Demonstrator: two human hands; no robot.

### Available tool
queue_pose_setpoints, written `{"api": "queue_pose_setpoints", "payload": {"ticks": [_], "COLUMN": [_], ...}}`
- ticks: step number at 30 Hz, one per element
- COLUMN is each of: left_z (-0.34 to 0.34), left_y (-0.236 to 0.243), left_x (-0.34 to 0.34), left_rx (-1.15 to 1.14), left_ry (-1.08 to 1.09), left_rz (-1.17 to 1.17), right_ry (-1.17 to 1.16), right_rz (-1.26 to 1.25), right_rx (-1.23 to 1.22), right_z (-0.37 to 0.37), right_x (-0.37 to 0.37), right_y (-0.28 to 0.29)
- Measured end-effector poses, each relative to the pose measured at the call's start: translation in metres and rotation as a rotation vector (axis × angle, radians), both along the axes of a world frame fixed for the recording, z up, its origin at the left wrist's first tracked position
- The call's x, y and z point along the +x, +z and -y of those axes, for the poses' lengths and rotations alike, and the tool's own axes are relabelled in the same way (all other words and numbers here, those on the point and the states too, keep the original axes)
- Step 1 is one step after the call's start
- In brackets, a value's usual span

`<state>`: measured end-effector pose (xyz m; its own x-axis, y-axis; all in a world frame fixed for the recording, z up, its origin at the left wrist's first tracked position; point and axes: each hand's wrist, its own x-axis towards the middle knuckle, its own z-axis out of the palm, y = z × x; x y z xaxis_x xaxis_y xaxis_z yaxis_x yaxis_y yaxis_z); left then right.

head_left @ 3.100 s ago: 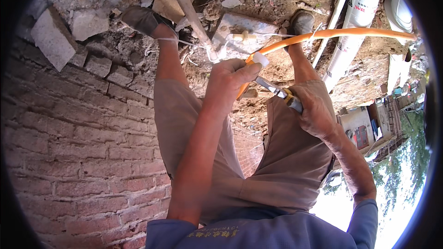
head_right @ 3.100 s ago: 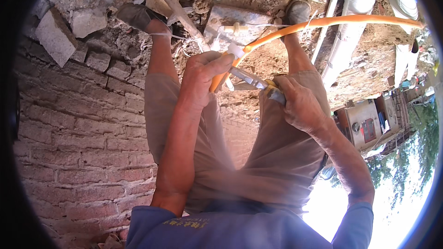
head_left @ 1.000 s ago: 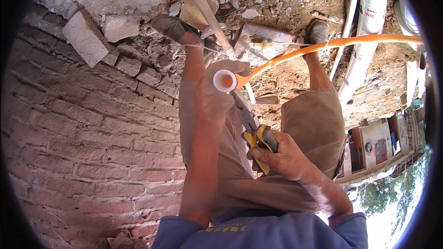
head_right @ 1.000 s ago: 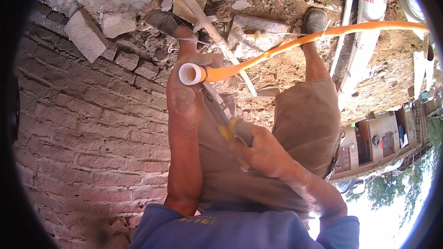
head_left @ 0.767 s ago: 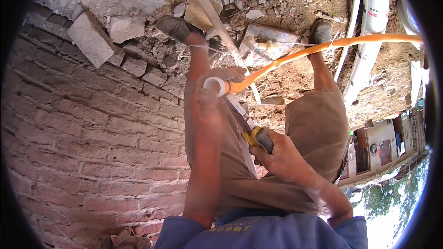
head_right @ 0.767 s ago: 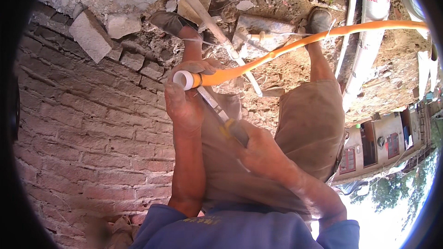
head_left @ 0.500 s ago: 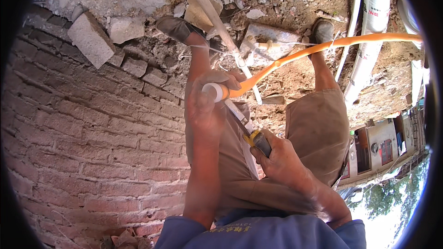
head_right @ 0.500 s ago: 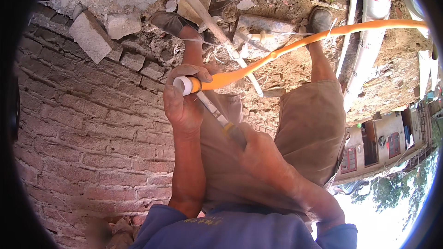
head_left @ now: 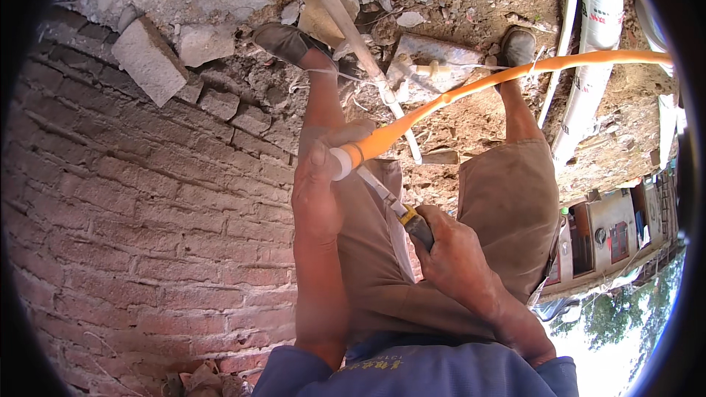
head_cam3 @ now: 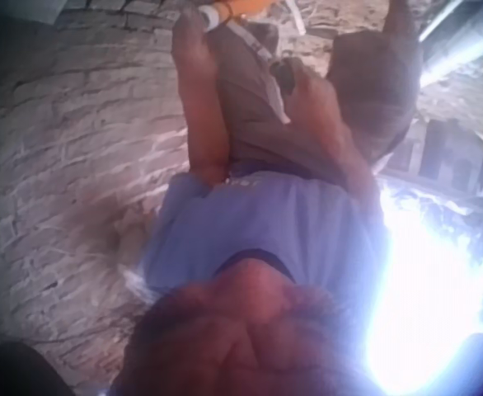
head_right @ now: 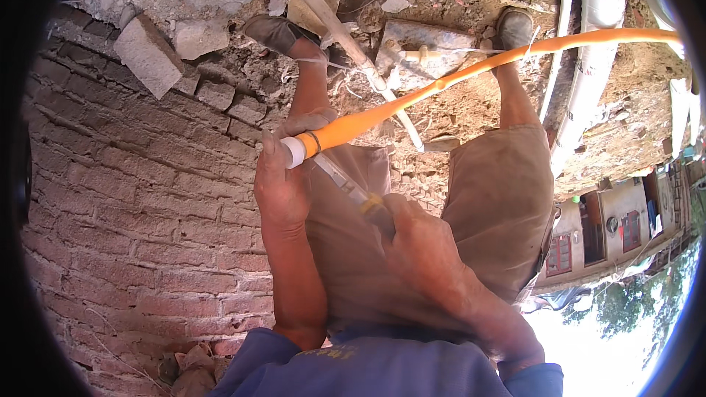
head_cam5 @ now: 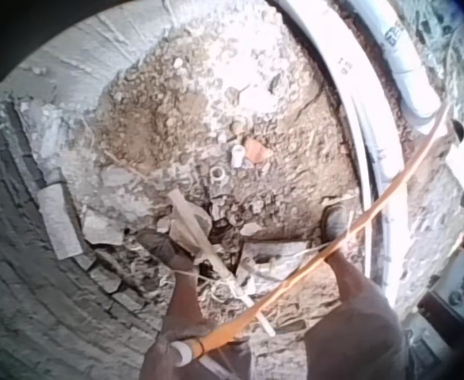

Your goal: The person uses pliers to cut an orange conduit pipe and then fits a white plastic connector onto the cut end. The person holds the pipe with one hand and uses the pliers with the other to make the cut, then aligns and pushes the connector onto the pipe.

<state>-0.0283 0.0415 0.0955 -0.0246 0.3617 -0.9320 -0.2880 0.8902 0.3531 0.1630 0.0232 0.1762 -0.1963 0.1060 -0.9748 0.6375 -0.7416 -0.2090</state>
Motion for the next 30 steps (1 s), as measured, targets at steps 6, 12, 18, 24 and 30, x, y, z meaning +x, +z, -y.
{"api": "queue_pose_setpoints", "payload": {"ticks": [6,12,18,24,30], "left_z": [0.016,0.026,0.041,0.042,0.046], "left_y": [-0.007,-0.009,-0.014,-0.017,-0.024], "left_x": [-0.005,-0.007,-0.016,-0.018,-0.021], "left_rx": [0.030,0.058,0.079,0.130,0.144], "left_ry": [-0.036,-0.012,0.045,0.130,0.165], "left_rz": [-0.008,0.099,0.166,0.234,0.306], "right_ry": [-0.051,-0.375,-0.453,-0.789,-1.137], "right_rz": [-0.080,-0.216,-0.312,-0.420,-0.418], "right_rx": [-0.137,-0.306,-0.646,-0.932,-1.204], "right_z": [0.009,0.016,0.004,0.026,0.032], "right_x": [-0.005,-0.003,-0.005,-0.006,-0.010], "right_y": [-0.002,-0.001,-0.006,-0.007,-0.003]}}
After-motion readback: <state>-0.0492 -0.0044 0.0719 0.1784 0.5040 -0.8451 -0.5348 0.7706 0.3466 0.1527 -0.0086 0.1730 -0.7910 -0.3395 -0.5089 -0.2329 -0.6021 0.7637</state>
